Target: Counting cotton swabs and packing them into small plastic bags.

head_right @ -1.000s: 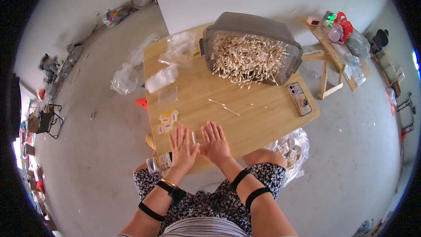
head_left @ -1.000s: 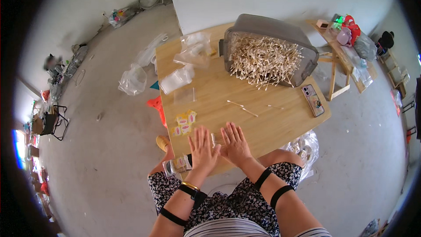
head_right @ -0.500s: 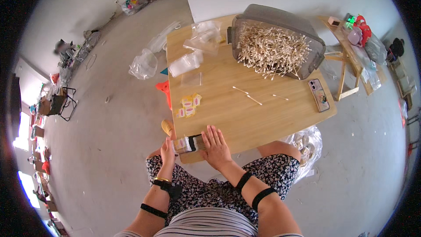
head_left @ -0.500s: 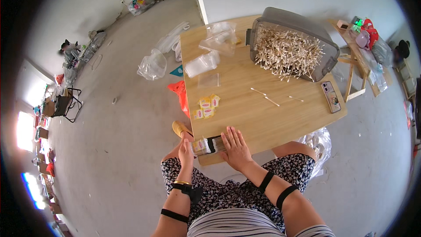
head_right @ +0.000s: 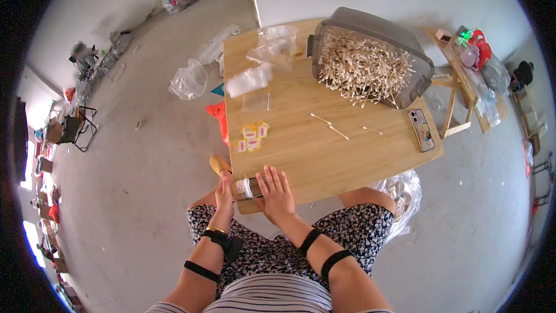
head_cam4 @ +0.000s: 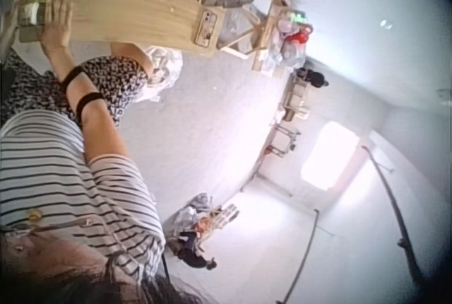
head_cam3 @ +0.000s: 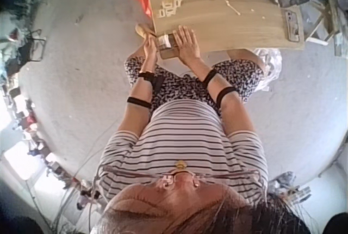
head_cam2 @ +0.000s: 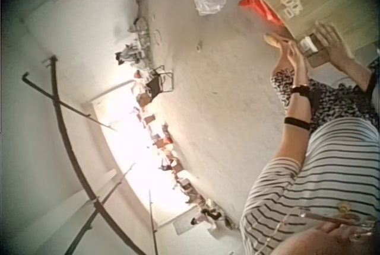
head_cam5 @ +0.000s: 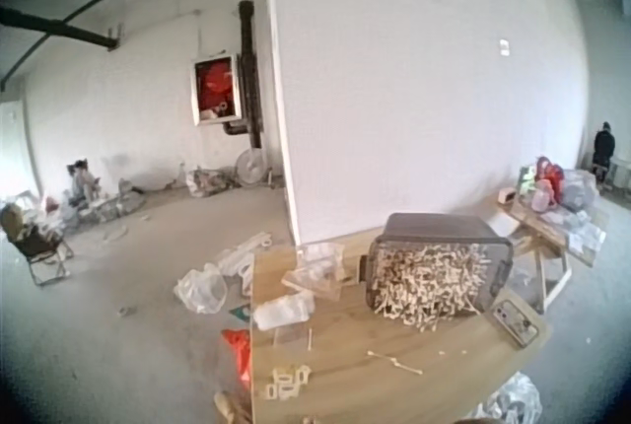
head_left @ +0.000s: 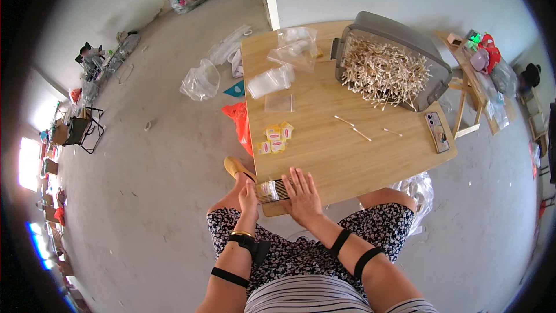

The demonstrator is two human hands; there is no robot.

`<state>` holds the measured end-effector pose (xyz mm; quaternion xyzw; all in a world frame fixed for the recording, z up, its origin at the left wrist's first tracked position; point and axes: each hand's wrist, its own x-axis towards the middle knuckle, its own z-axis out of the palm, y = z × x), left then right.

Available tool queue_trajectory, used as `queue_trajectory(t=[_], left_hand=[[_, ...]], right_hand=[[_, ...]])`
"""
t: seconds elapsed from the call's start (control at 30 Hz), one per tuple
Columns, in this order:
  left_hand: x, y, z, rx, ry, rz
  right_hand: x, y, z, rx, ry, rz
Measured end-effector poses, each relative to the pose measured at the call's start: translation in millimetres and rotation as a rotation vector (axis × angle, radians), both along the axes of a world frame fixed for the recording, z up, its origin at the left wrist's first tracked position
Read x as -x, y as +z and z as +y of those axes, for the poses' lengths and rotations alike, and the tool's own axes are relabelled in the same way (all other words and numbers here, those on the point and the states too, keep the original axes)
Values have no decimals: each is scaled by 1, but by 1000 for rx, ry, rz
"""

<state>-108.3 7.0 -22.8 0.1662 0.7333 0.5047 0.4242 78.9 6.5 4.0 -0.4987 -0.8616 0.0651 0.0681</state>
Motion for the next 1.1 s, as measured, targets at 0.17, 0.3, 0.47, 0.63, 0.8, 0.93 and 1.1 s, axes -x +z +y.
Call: queue_trajectory(t=[0.17, 0.3, 0.47, 0.63, 0.8, 0.93, 1.1], left_hand=[[2, 3, 0, 22, -221, 230], [8, -3, -5, -70, -214, 344], [31, -22, -5, -40, -217, 570], [22, -21, -3, -180, -303, 431], [29, -31, -6, -173, -286, 475], [18, -25, -2, -101, -335, 483], [36, -28, -7, -52, -174, 204]], right_hand=[[21, 9, -4, 153, -24, 73], [17, 7, -3, 164, -27, 98], [-4, 10, 5, 71, -50, -9], [17, 7, 0, 68, 77, 24], [34, 14, -4, 109, 51, -28], [36, 10, -8, 133, 0, -14], [29, 9, -5, 89, -62, 217]])
